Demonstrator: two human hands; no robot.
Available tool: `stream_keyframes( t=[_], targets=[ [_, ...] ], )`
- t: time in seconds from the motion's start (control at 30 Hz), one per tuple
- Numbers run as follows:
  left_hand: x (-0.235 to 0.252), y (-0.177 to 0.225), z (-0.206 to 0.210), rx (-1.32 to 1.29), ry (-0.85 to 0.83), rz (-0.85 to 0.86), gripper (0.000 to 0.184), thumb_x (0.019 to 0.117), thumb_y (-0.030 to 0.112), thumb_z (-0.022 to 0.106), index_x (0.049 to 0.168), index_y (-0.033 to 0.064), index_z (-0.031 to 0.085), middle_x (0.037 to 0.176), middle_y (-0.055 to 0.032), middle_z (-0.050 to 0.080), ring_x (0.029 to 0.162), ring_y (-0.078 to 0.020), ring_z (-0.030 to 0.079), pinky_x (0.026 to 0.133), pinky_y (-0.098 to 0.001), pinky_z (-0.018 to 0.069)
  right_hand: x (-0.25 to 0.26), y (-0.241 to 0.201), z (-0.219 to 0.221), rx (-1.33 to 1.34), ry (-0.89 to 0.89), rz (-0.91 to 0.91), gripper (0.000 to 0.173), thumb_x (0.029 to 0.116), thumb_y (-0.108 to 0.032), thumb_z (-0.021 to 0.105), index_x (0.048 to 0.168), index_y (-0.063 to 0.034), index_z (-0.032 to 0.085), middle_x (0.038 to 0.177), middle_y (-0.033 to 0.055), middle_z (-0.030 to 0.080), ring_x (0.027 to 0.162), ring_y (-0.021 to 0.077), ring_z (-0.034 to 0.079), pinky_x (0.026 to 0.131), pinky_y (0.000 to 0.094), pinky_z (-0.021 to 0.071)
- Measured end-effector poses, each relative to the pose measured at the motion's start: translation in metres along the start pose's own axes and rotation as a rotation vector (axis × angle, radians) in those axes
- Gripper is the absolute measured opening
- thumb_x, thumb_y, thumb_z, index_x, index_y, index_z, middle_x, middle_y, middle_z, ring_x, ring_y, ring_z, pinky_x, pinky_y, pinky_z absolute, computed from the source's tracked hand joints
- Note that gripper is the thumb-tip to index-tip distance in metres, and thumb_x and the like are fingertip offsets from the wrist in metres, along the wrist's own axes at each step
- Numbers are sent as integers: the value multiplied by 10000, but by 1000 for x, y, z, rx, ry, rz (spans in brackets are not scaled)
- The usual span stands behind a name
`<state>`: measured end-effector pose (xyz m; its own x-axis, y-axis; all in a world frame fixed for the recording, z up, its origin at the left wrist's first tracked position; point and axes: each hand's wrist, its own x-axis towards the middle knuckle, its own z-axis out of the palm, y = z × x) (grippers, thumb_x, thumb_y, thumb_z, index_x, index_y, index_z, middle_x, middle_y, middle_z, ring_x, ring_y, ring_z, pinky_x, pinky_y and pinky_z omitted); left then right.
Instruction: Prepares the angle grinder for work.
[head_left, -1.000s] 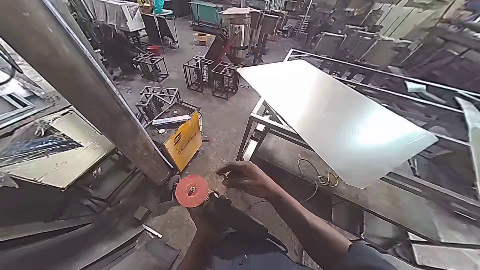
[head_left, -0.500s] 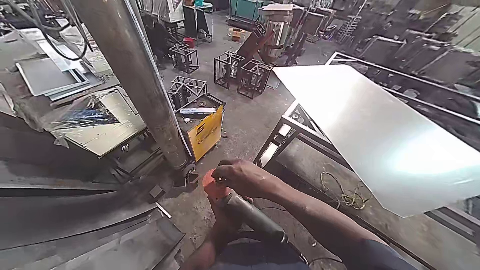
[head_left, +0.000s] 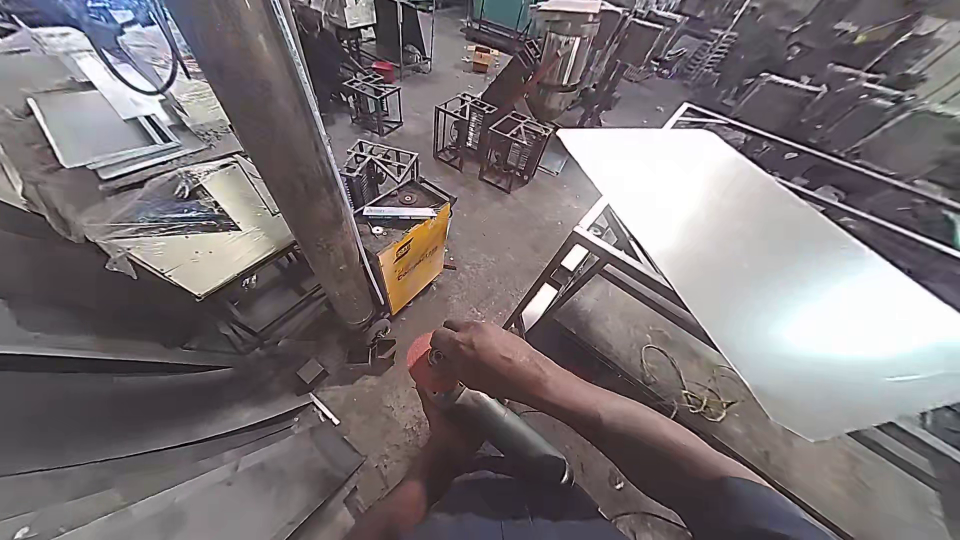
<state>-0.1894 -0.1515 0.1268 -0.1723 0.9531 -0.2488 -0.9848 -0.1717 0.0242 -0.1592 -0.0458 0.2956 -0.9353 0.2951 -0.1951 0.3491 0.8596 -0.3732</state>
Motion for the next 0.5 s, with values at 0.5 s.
stream_keyframes(
  t=[0.5],
  targets=[
    [-11,11,33,143,-21,-17,1005,876,831,-51,953,100,635,807,-126,734,770,-267,737,678,-421,602,-9,10,-6,-123,136,-137,278,997,-383,608,1171,-187,703,1046,53,666,1010,267,619,834,445,524]
  ],
)
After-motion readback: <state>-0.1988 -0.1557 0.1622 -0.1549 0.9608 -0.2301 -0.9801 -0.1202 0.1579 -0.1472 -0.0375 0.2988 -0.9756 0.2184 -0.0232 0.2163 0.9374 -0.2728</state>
